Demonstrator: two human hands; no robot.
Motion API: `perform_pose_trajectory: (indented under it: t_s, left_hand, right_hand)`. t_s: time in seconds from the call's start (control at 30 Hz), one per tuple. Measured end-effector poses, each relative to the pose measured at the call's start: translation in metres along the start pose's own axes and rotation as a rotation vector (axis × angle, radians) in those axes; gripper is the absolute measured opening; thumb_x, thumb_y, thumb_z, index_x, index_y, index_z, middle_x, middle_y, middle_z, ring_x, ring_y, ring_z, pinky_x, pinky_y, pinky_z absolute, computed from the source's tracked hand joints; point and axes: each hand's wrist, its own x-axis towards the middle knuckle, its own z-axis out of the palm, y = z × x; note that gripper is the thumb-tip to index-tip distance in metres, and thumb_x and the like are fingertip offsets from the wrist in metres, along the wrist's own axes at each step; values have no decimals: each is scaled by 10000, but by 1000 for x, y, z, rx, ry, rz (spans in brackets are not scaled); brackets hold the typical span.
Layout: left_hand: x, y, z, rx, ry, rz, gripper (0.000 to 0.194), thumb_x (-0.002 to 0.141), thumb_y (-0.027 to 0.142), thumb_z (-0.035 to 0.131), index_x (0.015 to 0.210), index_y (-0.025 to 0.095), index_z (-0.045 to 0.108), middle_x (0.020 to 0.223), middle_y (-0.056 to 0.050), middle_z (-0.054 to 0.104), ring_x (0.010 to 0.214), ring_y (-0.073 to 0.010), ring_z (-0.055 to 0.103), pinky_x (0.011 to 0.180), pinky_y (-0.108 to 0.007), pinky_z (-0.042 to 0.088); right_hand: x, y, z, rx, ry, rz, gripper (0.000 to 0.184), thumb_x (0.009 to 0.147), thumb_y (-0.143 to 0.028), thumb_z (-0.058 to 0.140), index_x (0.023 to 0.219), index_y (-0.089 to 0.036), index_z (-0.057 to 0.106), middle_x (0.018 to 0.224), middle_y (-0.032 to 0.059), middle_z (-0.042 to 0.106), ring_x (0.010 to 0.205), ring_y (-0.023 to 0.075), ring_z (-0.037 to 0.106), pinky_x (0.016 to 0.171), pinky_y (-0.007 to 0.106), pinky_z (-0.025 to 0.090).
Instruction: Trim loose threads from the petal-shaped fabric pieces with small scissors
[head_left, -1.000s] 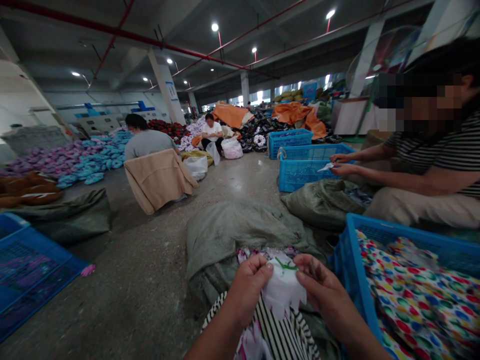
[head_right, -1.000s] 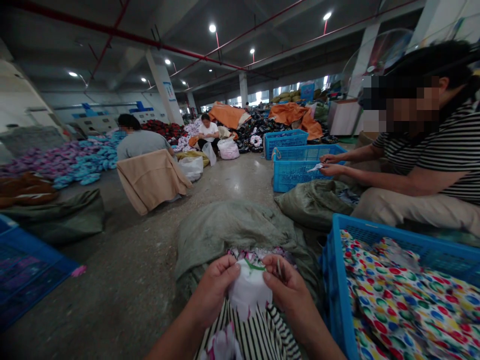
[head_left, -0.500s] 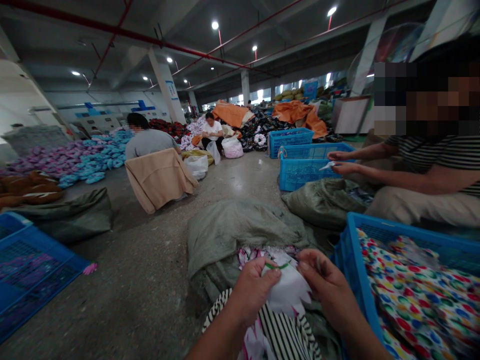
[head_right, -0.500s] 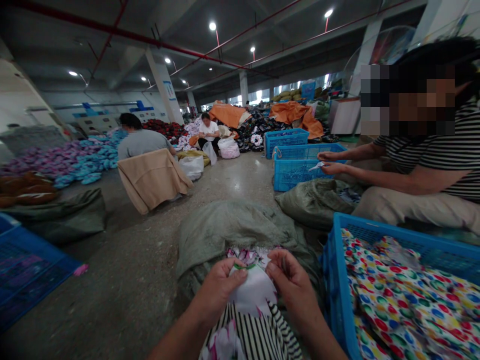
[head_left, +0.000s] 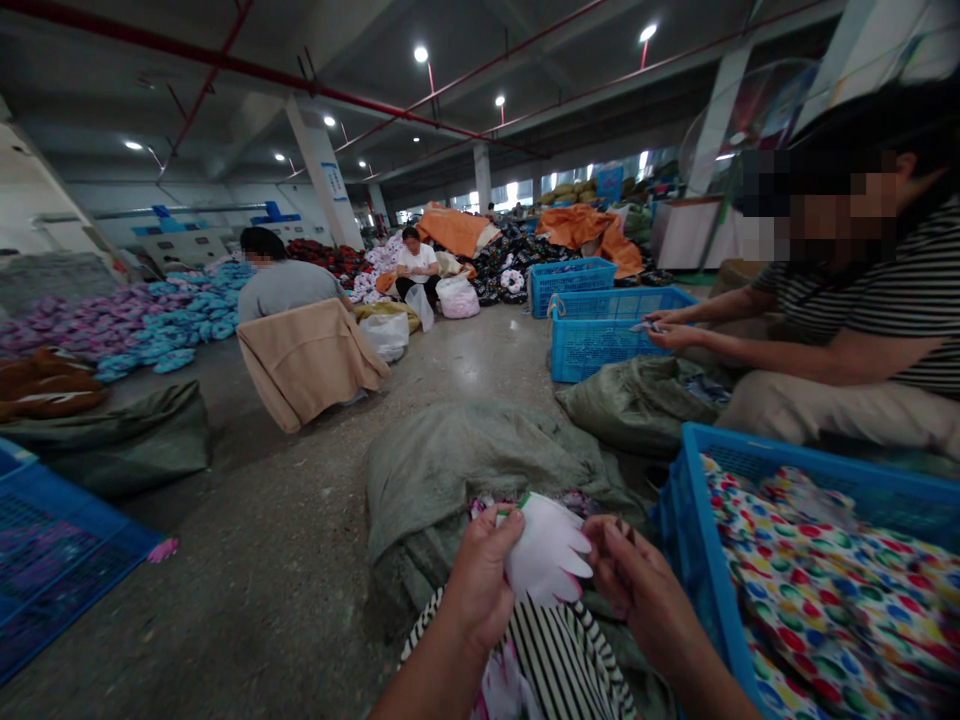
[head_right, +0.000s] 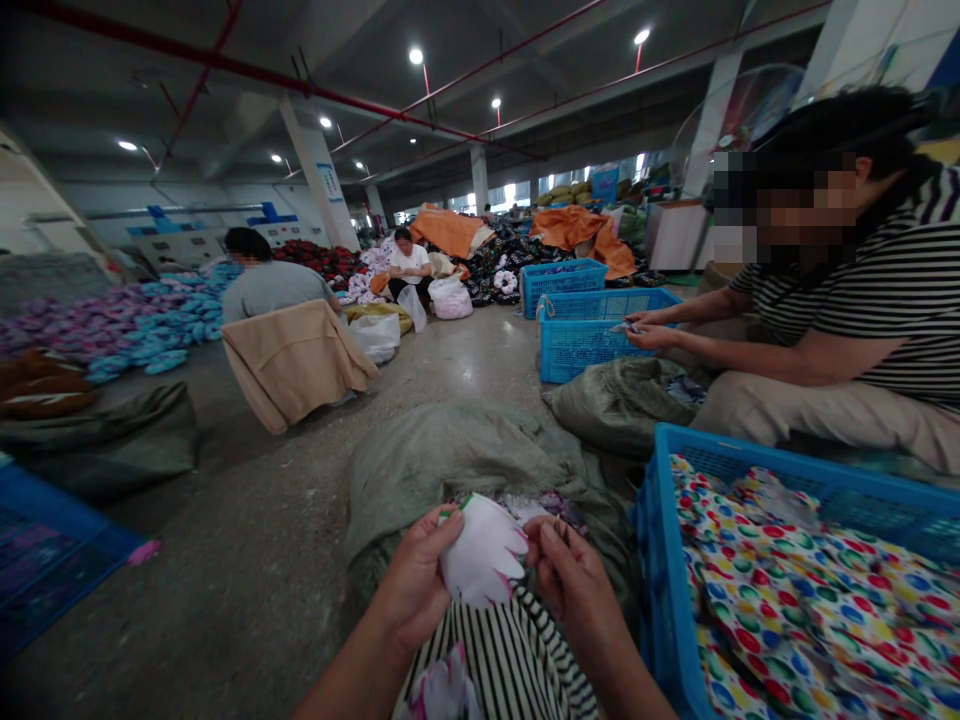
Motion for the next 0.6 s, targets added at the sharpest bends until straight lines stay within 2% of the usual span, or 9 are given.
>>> perform_pose_trajectory:
  t_s: [0.1, 0.17, 0.23, 0.3, 0.33, 0.43, 0.47, 0.53, 0.6]
  left_hand:
    - [0, -2, 1, -15, 7, -27, 342, 557, 268, 751, 768, 136, 516, 623, 1, 625, 534, -101, 558, 533, -205, 425]
    - [0, -5, 0, -12, -10, -33, 331, 577, 265, 736, 780, 139, 507, 637, 4, 619, 545, -95, 554, 550, -206, 425]
    - [0, -6, -5, 27, -55, -49, 311, 610, 265, 707, 804, 149, 493, 658, 10, 607, 554, -91, 545, 561, -210, 418]
    - [1, -5, -11, 182, -122, -27, 295, 635, 261, 681, 838, 157, 493, 707, 4, 598, 595, -97, 543, 585, -217, 414]
    - [1, -3, -15, 309, -152, 26, 317, 633, 253, 682, 875, 159, 500, 770, -11, 602, 653, -107, 550, 621, -223, 416]
    - [0, 7, -22, 728, -226, 260, 545, 603, 233, 713, 1090, 174, 475, 1058, -66, 570, 915, -155, 530, 799, -249, 391]
    - [0, 10, -22, 834, -267, 301, 592, 602, 232, 714, 1136, 179, 463, 1090, -70, 561, 954, -165, 516, 830, -255, 376]
    - [-3, 13, -18, 980, -339, 296, 442, 643, 249, 675, 1056, 162, 543, 951, -51, 604, 867, -160, 532, 777, -252, 384]
    - [-6, 11, -13, 1056, -313, 303, 163, 695, 255, 614, 813, 142, 617, 726, -16, 587, 718, -136, 515, 671, -233, 375]
  right_hand:
    - [0, 0, 2, -20, -4, -1, 304, 756, -486, 535, 802, -189, 580, 418, -87, 375, 339, 39, 206, 350, 175, 156]
    - [0, -1, 4, -53, -10, -14, 322, 718, -476, 588, 876, -196, 573, 495, -67, 463, 386, 58, 315, 381, 179, 243]
    - [1, -3, 4, -121, -19, -49, 311, 690, -450, 628, 852, -190, 572, 604, -38, 519, 495, 93, 422, 457, 204, 333]
    - [1, -6, 4, -231, -40, -91, 256, 713, -428, 606, 737, -178, 557, 616, -33, 490, 549, 108, 428, 499, 221, 348]
    - [1, -7, 3, -299, -62, -116, 253, 736, -419, 579, 680, -175, 537, 589, -40, 453, 542, 105, 405, 497, 221, 335]
    - [2, -10, 2, -513, -189, -211, 264, 782, -383, 515, 621, -175, 504, 572, -41, 410, 547, 107, 375, 508, 228, 320]
    - [3, -12, 2, -578, -236, -247, 260, 785, -368, 509, 613, -174, 505, 578, -36, 421, 559, 112, 385, 521, 232, 325]
    - [3, -14, 4, -673, -296, -300, 246, 776, -350, 516, 605, -173, 517, 585, -28, 443, 571, 120, 402, 534, 239, 330]
    - [3, -18, 6, -695, -243, -309, 251, 762, -359, 534, 590, -179, 503, 564, -35, 425, 551, 117, 390, 515, 236, 320]
